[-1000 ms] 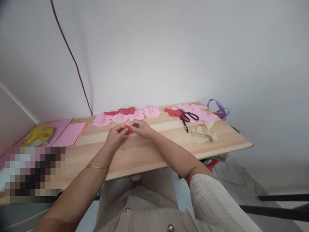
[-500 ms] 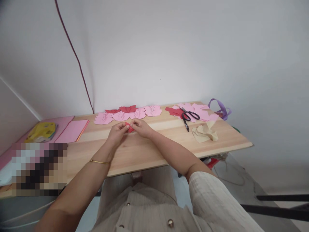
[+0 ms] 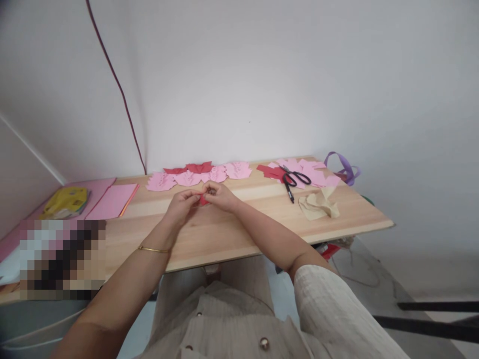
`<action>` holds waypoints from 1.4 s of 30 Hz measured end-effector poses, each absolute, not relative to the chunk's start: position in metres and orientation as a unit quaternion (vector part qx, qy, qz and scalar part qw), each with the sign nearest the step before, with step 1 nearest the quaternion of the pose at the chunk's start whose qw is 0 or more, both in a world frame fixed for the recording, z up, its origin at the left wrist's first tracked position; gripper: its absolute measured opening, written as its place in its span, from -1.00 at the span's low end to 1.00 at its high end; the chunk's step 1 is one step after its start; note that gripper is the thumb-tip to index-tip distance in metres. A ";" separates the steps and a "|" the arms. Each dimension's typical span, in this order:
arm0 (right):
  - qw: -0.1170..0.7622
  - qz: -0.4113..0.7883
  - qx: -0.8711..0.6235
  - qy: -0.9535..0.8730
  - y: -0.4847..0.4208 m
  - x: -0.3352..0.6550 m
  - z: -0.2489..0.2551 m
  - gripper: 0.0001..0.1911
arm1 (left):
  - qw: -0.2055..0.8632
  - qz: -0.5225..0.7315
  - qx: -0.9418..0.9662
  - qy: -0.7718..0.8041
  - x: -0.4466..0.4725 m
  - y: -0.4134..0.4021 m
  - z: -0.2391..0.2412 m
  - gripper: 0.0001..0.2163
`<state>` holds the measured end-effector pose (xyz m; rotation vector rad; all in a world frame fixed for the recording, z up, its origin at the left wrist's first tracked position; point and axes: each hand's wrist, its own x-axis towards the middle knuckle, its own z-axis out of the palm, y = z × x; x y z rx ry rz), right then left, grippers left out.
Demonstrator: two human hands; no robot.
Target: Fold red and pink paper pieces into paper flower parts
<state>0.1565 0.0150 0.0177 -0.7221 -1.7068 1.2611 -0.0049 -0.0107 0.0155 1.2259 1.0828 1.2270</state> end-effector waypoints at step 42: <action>0.391 0.439 -0.337 -0.735 0.018 0.164 0.021 -0.81 | 0.461 0.493 0.574 0.464 -0.007 -0.008 0.015 -0.80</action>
